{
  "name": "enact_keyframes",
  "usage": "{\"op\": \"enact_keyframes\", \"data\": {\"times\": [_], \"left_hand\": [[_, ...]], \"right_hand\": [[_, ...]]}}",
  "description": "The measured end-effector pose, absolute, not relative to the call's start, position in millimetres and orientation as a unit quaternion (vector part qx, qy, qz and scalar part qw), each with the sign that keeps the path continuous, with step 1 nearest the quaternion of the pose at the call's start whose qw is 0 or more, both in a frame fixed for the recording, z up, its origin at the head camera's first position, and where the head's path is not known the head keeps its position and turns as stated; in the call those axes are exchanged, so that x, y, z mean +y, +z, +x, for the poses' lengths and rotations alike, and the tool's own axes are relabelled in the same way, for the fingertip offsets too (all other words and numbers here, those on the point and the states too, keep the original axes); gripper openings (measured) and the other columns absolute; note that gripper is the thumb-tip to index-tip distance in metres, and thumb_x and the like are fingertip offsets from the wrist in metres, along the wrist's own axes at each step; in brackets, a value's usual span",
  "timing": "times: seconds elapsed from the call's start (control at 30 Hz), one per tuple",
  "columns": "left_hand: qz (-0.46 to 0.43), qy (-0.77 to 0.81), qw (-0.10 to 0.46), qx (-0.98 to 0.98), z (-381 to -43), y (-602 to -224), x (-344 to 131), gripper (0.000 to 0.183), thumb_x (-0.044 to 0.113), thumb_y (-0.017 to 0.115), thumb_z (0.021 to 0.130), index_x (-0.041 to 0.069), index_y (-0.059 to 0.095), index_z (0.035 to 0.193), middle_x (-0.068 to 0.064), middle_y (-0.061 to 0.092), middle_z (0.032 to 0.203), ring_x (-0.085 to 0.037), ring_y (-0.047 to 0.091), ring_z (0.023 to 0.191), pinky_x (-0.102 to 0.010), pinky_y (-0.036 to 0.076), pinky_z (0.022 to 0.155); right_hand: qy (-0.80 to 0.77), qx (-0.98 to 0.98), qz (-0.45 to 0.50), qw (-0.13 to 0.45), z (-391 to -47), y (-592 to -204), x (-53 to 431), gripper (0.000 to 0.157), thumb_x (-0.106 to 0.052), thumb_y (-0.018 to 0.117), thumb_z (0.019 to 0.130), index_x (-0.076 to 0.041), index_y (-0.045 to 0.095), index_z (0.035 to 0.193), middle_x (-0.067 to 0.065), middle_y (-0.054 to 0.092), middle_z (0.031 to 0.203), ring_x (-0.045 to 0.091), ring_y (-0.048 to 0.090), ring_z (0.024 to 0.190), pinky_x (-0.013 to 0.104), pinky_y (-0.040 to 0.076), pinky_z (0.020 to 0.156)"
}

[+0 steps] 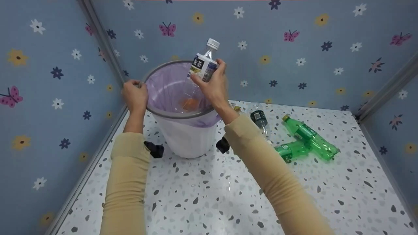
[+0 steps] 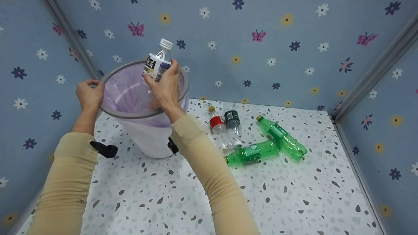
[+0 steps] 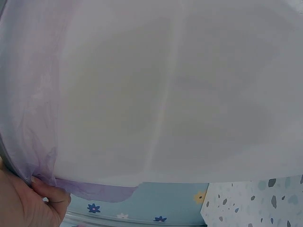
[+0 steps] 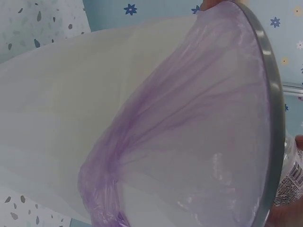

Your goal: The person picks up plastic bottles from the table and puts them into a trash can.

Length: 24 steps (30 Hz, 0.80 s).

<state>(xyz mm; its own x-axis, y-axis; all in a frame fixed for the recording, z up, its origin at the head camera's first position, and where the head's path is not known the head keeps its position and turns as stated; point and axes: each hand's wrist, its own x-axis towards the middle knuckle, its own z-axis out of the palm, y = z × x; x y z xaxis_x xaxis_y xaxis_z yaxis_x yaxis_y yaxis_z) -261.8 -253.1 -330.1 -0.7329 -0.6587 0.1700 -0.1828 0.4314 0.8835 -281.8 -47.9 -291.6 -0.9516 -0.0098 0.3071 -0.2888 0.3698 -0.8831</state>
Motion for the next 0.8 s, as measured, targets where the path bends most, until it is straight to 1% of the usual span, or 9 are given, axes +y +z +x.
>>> {"op": "enact_keyframes", "data": {"times": [0.1,0.17,0.27,0.37,0.53,0.7,0.8], "left_hand": [[0.262,-0.463,0.256,-0.807,-261.6,-329.7,-252.6,0.026,0.011,0.045,0.089,-0.004,0.058,0.107,-0.017,0.057,0.108,-0.026,0.053,0.092,-0.036,0.042,0.08],[0.262,-0.461,0.258,-0.808,-261.7,-330.0,-252.5,0.026,0.011,0.045,0.089,-0.004,0.058,0.107,-0.017,0.057,0.108,-0.026,0.053,0.093,-0.036,0.042,0.08],[0.261,-0.459,0.262,-0.808,-261.9,-331.0,-252.6,0.025,0.01,0.046,0.089,-0.003,0.058,0.107,-0.017,0.057,0.108,-0.026,0.054,0.093,-0.035,0.042,0.08],[0.259,-0.457,0.265,-0.808,-262.1,-332.1,-252.7,0.026,0.01,0.046,0.089,-0.004,0.058,0.107,-0.017,0.057,0.108,-0.026,0.054,0.091,-0.036,0.042,0.078],[0.256,-0.46,0.271,-0.806,-261.7,-332.5,-252.6,0.025,0.01,0.046,0.089,-0.004,0.057,0.106,-0.018,0.058,0.107,-0.026,0.053,0.088,-0.036,0.042,0.076],[0.255,-0.461,0.273,-0.805,-261.1,-331.9,-252.2,0.025,0.01,0.046,0.089,-0.004,0.058,0.106,-0.018,0.058,0.106,-0.026,0.054,0.088,-0.035,0.042,0.076],[0.255,-0.466,0.27,-0.803,-260.8,-331.9,-252.3,0.025,0.01,0.046,0.089,-0.004,0.058,0.106,-0.018,0.058,0.106,-0.026,0.053,0.088,-0.035,0.042,0.075]], "right_hand": [[0.523,-0.839,0.1,0.118,-279.8,-293.9,-50.5,0.081,-0.028,0.073,0.072,-0.007,0.022,0.132,0.009,0.051,0.108,0.014,0.052,0.087,0.02,0.041,0.073],[0.512,-0.845,0.111,0.111,-278.8,-295.5,-51.5,0.08,-0.028,0.072,0.073,-0.006,0.021,0.132,0.009,0.049,0.113,0.014,0.05,0.093,0.021,0.039,0.078],[0.501,-0.85,0.13,0.102,-278.1,-297.4,-52.2,0.077,-0.025,0.07,0.076,-0.004,0.021,0.132,0.011,0.045,0.117,0.017,0.046,0.101,0.023,0.036,0.084],[0.486,-0.856,0.144,0.102,-277.8,-298.8,-52.3,0.071,-0.023,0.068,0.077,-0.002,0.024,0.13,0.014,0.044,0.117,0.02,0.044,0.105,0.025,0.034,0.087],[0.476,-0.862,0.147,0.09,-275.9,-299.7,-51.3,0.058,-0.021,0.064,0.08,-0.004,0.033,0.126,0.012,0.047,0.113,0.019,0.047,0.1,0.024,0.038,0.084],[0.473,-0.864,0.154,0.079,-273.8,-301.3,-49.2,0.039,-0.019,0.062,0.082,-0.005,0.046,0.114,0.009,0.053,0.103,0.017,0.054,0.091,0.021,0.042,0.078],[0.472,-0.864,0.156,0.076,-272.8,-302.1,-47.4,0.031,-0.018,0.061,0.082,-0.004,0.052,0.108,0.008,0.057,0.098,0.016,0.056,0.087,0.02,0.042,0.076]]}}
